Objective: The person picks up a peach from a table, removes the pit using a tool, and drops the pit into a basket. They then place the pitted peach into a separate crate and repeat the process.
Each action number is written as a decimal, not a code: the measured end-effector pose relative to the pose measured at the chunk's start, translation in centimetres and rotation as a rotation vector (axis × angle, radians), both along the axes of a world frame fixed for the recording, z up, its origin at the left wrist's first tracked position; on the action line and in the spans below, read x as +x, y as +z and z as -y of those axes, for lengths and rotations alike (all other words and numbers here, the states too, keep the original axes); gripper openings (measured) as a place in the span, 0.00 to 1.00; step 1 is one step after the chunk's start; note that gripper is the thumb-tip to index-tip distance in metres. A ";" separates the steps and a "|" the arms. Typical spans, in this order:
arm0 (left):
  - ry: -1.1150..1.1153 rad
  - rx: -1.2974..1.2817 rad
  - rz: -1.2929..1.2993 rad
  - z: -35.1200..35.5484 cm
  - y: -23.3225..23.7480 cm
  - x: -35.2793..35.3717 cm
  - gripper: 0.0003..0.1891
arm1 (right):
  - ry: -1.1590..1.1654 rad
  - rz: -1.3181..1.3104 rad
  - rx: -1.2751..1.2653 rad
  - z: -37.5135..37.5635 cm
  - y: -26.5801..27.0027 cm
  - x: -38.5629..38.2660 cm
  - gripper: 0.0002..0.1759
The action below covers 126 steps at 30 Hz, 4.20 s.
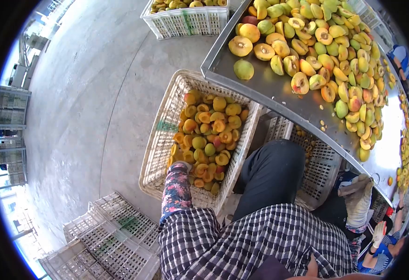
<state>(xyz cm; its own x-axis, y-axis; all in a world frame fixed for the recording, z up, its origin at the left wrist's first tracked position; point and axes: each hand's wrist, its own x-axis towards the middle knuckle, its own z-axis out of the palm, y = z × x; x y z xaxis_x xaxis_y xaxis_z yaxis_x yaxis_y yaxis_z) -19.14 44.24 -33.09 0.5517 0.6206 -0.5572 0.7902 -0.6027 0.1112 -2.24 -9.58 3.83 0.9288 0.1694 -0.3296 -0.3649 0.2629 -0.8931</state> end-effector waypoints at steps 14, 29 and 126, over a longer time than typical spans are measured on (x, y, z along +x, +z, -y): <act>-0.177 -0.088 0.173 9.0 6.3 21.2 0.46 | 0.092 0.020 -0.009 -2.5 2.3 0.0 0.26; -0.549 -0.349 -0.381 6.5 -7.8 -4.7 0.30 | 0.064 0.023 -0.040 -0.1 -0.2 -1.6 0.30; -0.005 -1.673 0.843 43.1 32.0 18.7 0.29 | 0.318 0.806 -1.049 6.8 0.2 -2.1 0.11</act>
<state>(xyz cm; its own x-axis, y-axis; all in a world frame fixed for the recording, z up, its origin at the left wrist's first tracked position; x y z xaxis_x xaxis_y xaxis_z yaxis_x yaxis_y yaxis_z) -0.44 1.12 -1.14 0.9696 -0.2112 -0.1232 0.2190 0.5261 0.8218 -4.31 -16.33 4.01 0.8915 0.4174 0.1761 0.4314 -0.6635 -0.6113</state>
